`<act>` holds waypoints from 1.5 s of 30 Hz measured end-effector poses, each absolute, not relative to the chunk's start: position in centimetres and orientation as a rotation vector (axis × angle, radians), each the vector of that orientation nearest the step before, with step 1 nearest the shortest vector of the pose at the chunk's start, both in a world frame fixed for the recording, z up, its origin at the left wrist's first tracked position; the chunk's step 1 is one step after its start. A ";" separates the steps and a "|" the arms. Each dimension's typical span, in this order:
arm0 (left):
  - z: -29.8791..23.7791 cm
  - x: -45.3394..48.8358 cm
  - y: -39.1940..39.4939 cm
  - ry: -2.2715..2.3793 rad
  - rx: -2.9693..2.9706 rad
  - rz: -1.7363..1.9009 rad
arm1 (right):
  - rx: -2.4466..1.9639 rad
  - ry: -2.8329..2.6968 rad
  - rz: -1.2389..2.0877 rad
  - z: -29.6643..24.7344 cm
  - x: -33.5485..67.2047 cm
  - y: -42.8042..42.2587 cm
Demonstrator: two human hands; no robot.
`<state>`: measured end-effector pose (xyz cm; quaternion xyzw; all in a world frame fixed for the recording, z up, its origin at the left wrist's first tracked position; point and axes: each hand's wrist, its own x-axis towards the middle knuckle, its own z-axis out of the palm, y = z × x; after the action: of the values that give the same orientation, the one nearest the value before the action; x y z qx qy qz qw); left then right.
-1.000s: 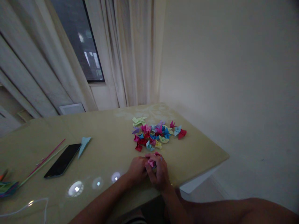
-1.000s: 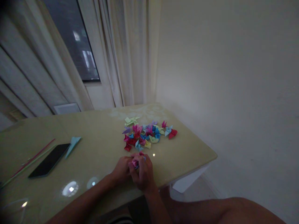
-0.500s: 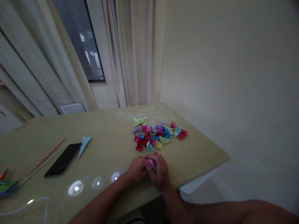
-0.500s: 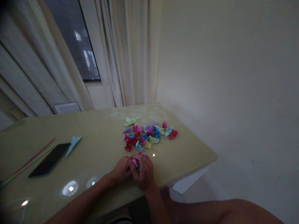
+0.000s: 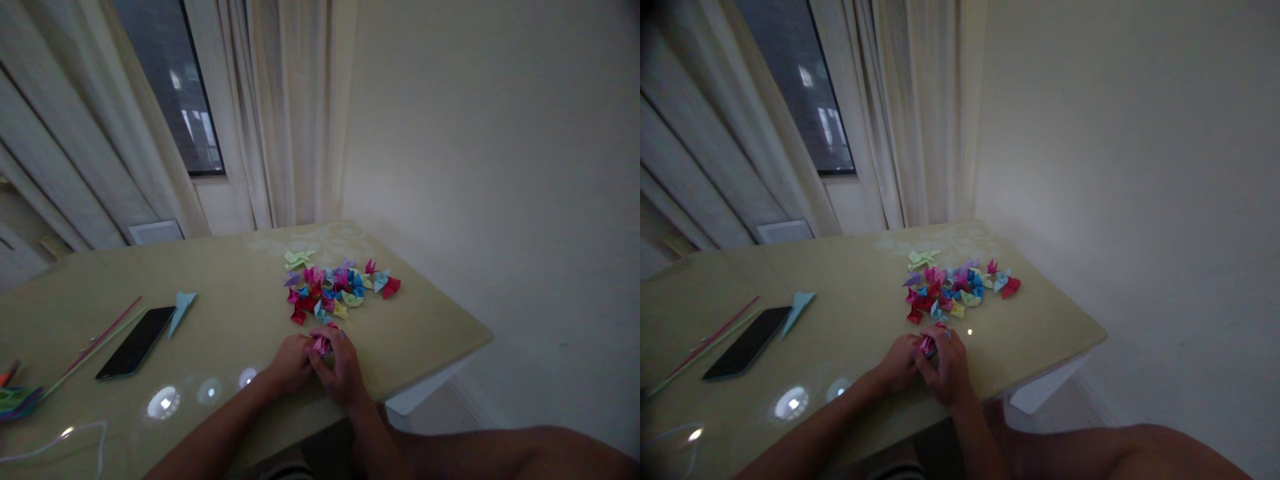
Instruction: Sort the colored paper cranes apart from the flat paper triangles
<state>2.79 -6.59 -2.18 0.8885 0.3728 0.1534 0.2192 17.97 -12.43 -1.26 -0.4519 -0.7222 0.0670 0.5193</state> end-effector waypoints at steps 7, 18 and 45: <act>-1.8 2.8 -6.7 1.032 2.435 0.454 | -1.092 -1.732 0.131 -1.3 17.9 -12.5; -1.9 2.4 -6.5 0.928 2.506 0.433 | -1.030 -1.597 0.191 -1.5 18.2 -12.5; 0.1 -14.1 1.0 2.623 1.948 0.217 | -1.068 -1.319 0.243 -0.9 18.3 -12.1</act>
<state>-14.06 0.96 0.07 0.5936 0.7993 0.0661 -0.0663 18.34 -12.12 -0.95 -0.4709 -0.5818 0.1071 0.6544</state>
